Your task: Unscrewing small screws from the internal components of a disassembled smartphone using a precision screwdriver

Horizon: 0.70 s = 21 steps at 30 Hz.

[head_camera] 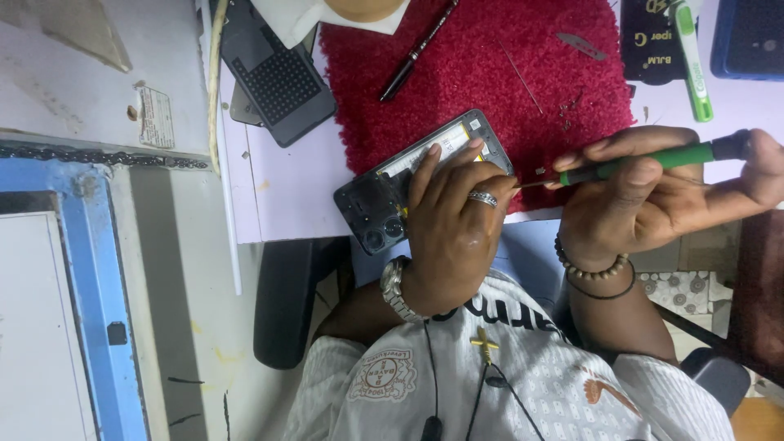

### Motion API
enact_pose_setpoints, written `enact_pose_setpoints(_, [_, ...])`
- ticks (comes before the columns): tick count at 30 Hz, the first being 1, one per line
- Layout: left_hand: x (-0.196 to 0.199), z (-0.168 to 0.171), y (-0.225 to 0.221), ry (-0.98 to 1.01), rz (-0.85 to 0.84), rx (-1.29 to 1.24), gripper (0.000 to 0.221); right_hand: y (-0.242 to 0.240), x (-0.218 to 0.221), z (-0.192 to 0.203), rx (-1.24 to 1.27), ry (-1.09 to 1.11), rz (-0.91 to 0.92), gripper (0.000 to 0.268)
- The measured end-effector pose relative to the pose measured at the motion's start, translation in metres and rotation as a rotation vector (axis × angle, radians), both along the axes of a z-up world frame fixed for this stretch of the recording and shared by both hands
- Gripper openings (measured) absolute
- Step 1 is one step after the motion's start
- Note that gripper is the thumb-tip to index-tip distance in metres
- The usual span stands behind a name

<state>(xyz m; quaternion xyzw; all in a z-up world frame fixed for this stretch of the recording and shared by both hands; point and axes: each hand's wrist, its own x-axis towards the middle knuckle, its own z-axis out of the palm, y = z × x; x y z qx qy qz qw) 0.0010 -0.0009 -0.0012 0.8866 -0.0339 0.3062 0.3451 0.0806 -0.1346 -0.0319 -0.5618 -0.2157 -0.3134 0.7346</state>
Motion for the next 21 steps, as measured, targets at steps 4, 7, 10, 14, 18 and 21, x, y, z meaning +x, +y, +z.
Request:
enact_pose_setpoints(4, [0.0005,-0.0019,-0.0004,0.003,0.001,-0.009,0.008,-0.0012,0.0013,-0.0015,-0.013,-0.018,-0.018,0.043])
enact_pose_setpoints(7, [0.0014,-0.0014,-0.0014,-0.021,0.021,-0.004,0.009,-0.0013,-0.0002,-0.0034,-0.004,-0.011,-0.035,0.045])
enact_pose_setpoints(10, [0.0013,-0.0011,-0.0019,-0.009,0.020,-0.004,0.008,0.0005,0.0005,-0.0003,-0.004,-0.022,-0.021,0.044])
enact_pose_setpoints(14, [0.0014,-0.0004,-0.0018,-0.004,0.014,-0.003,0.007,0.0008,-0.0005,-0.0003,-0.011,-0.029,-0.014,0.044])
enact_pose_setpoints(18, [0.0011,-0.0022,-0.0022,-0.012,0.022,-0.026,0.007,0.0007,-0.0019,-0.0022,-0.005,-0.018,-0.038,0.046])
enact_pose_setpoints(21, [0.0008,-0.0037,-0.0021,-0.002,0.021,-0.017,0.010,0.0009,-0.0002,-0.0012,-0.010,-0.040,-0.027,0.045])
